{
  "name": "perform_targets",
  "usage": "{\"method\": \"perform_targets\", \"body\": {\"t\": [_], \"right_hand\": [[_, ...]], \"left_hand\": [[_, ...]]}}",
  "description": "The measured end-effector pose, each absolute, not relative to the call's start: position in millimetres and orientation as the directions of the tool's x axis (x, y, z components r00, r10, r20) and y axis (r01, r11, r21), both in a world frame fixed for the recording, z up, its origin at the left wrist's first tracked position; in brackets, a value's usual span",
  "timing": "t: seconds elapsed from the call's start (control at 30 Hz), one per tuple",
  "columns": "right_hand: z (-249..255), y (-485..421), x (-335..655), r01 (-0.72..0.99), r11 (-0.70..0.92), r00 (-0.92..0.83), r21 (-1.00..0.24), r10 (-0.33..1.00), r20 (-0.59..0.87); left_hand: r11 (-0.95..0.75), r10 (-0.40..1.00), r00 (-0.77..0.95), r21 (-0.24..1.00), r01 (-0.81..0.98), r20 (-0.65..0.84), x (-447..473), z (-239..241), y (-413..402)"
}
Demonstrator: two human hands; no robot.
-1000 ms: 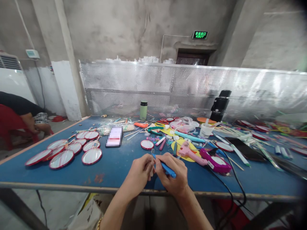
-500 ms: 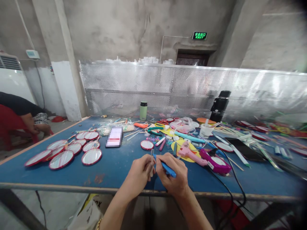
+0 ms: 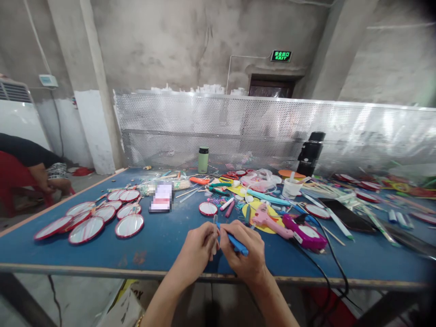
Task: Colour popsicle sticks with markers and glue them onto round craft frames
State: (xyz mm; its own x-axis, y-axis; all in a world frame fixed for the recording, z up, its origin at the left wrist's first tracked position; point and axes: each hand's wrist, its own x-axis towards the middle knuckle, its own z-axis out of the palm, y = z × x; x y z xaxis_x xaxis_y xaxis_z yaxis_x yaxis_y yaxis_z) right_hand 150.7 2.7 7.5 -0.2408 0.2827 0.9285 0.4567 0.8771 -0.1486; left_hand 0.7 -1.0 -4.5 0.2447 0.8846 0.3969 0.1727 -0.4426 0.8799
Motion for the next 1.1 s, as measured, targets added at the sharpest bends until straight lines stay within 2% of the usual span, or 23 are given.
{"method": "perform_targets", "body": {"t": [0.4,0.57,1.1], "right_hand": [[8.6,3.0,151.0,0.461,0.878,-0.251,-0.129,0.269,0.930],[7.5,3.4,151.3,0.474,0.870,-0.177,-0.136,0.246,0.953],[7.0,5.3,151.4,0.479,0.864,-0.192,-0.157,0.278,0.941]], "left_hand": [[-0.445,0.883,0.244,0.880,0.165,0.401,0.7,-7.0,-0.7],[-0.425,0.887,0.265,0.893,0.148,0.378,0.2,-6.1,-0.4],[-0.417,0.891,0.258,0.898,0.138,0.374,-0.1,-6.8,-0.9]]}}
